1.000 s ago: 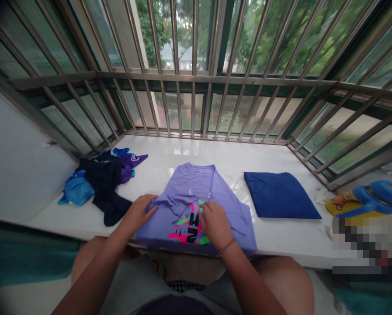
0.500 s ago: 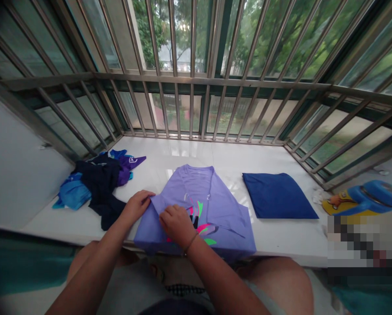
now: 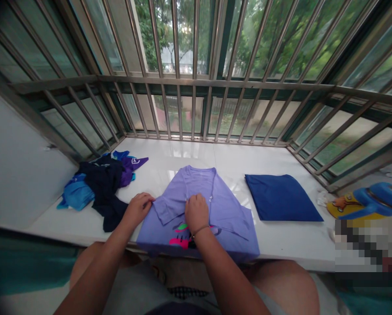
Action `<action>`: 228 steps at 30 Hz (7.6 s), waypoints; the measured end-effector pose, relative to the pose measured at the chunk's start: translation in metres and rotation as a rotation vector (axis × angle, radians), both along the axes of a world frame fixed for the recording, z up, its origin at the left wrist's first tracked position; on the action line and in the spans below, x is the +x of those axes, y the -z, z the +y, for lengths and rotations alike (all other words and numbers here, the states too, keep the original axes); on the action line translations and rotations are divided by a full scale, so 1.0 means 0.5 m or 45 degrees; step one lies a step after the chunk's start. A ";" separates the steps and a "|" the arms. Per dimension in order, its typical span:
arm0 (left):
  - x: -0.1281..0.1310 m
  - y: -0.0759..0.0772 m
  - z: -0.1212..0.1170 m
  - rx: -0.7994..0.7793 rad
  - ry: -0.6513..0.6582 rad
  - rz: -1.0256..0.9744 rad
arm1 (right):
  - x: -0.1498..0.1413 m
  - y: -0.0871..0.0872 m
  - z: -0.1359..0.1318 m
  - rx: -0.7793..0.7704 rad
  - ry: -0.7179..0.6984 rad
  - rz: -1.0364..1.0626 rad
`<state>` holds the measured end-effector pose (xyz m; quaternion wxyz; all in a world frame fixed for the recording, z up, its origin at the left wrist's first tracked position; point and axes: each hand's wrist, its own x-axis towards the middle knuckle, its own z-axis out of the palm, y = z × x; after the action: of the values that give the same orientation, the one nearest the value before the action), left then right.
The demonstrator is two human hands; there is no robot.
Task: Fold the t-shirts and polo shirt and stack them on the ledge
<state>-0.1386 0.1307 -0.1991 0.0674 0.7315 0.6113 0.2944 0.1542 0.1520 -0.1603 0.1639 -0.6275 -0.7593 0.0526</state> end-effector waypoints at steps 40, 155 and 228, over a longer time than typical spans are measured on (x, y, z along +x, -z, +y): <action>0.217 -0.042 -0.005 -0.062 -0.337 -1.139 | -0.004 -0.024 0.163 -0.082 -0.475 0.092; 0.254 -0.018 0.283 -0.311 0.169 0.412 | -0.126 0.018 -0.126 0.014 -0.767 -0.177; 0.227 -0.127 0.183 -0.354 0.278 0.404 | 0.268 -0.072 0.091 -0.082 -0.203 -0.217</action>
<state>-0.0249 0.2224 -0.1357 0.1023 0.8140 0.5662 0.0797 0.2881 0.1974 -0.1243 0.0737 -0.5721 -0.8160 0.0363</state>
